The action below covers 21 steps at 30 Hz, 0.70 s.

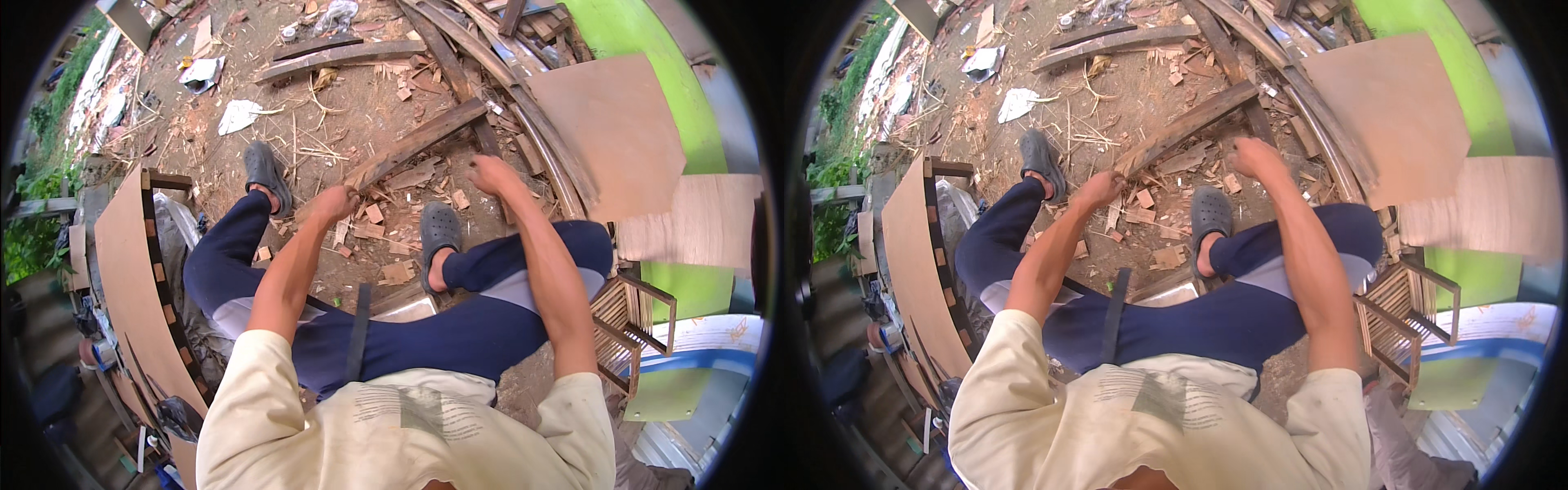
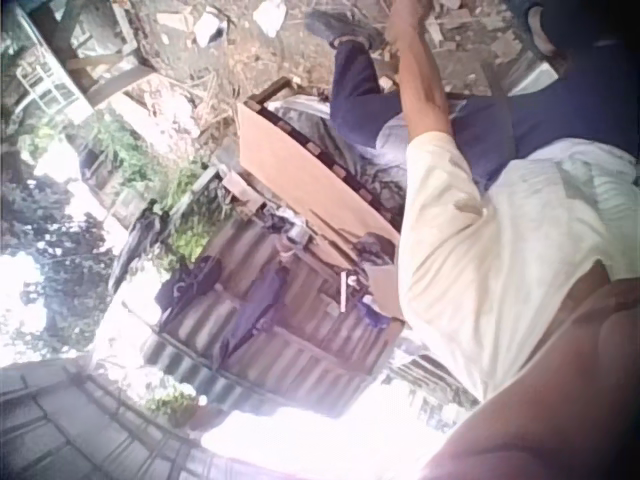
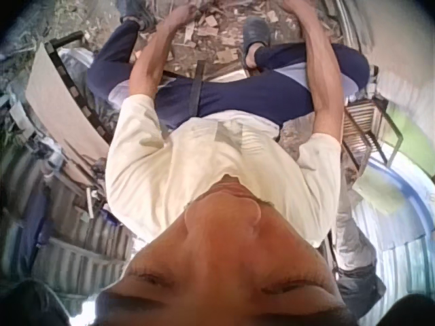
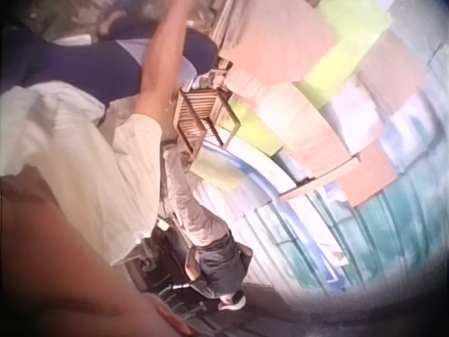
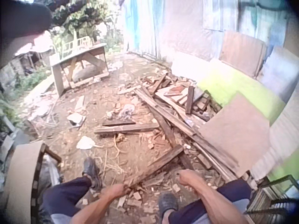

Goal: The person clears debris from a cluttered outdoor area, then uses a hammer to repeatedly strike and break a long wooden plank into smaller pieces. The person handles the wood and hammer by hand throughout the process.

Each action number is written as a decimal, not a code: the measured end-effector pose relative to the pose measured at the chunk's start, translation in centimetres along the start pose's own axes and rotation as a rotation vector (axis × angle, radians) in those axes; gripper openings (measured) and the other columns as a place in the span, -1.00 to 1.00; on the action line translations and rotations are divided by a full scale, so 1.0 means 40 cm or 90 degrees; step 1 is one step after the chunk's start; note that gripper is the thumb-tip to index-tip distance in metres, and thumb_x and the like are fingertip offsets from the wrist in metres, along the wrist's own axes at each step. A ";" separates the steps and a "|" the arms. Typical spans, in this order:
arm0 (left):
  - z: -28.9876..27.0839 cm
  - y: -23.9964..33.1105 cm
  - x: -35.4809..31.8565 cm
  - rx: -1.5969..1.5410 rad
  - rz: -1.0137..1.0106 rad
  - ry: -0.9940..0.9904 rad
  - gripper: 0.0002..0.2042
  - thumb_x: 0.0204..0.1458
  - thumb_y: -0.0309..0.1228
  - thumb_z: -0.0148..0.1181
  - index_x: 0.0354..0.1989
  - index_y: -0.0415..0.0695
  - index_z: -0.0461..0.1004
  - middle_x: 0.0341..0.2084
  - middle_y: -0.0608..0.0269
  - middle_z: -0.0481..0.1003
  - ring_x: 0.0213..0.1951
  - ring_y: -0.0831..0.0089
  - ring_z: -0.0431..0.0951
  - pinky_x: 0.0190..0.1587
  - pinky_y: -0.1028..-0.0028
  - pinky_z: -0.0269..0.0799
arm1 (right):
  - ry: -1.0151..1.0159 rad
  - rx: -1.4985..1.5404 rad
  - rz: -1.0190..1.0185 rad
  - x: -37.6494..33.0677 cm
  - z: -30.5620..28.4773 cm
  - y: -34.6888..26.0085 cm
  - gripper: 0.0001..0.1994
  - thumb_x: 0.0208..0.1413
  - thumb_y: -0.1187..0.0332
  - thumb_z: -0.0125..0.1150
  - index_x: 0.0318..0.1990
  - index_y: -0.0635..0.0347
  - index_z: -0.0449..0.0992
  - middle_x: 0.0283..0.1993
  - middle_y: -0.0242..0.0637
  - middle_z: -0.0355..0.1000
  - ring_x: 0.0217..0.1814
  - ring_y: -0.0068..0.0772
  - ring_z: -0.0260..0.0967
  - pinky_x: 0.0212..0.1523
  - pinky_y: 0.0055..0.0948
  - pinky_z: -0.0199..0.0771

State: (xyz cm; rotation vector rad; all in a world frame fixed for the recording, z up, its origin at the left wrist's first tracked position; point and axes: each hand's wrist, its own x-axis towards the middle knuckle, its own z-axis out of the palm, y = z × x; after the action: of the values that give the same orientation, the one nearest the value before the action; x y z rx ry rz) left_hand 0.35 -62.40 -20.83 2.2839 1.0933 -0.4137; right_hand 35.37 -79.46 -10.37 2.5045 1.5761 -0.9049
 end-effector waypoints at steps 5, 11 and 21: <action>0.036 0.170 -0.168 -0.224 -0.032 0.116 -0.48 0.20 0.07 0.05 -0.27 -0.21 0.65 -0.40 -0.05 0.62 -0.32 0.06 0.60 -0.20 0.20 0.46 | 0.047 0.039 -0.091 -0.053 -0.067 -0.106 -0.56 0.20 0.10 0.11 0.15 0.12 0.47 0.13 -0.01 0.48 0.20 0.05 0.42 0.16 -0.03 0.43; -0.020 0.109 -0.205 -1.371 0.354 -0.541 0.05 0.03 0.56 -0.57 0.47 -0.08 0.00 -0.01 -0.02 0.48 -0.17 0.22 0.47 0.02 0.21 0.33 | 0.065 0.039 -0.152 -0.118 -0.095 -0.195 -0.58 0.22 0.09 0.11 0.14 0.10 0.48 0.10 -0.01 0.50 0.17 0.05 0.43 0.13 -0.01 0.44; -0.223 0.463 -0.168 -1.337 0.183 -0.267 0.00 0.07 0.50 -0.38 0.45 -0.13 0.02 0.37 -0.05 0.17 0.32 0.09 0.24 0.28 0.01 0.22 | 0.269 0.165 -0.142 -0.229 -0.098 -0.080 -0.66 0.19 0.10 0.13 -0.02 0.08 0.58 -0.06 -0.03 0.56 0.03 0.05 0.49 0.02 -0.04 0.48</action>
State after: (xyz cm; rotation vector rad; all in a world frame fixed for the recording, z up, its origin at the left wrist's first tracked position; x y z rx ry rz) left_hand 10.99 -70.39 -3.80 0.3656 0.3587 0.3347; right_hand 31.61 -84.05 -1.73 2.8921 2.0098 -0.6632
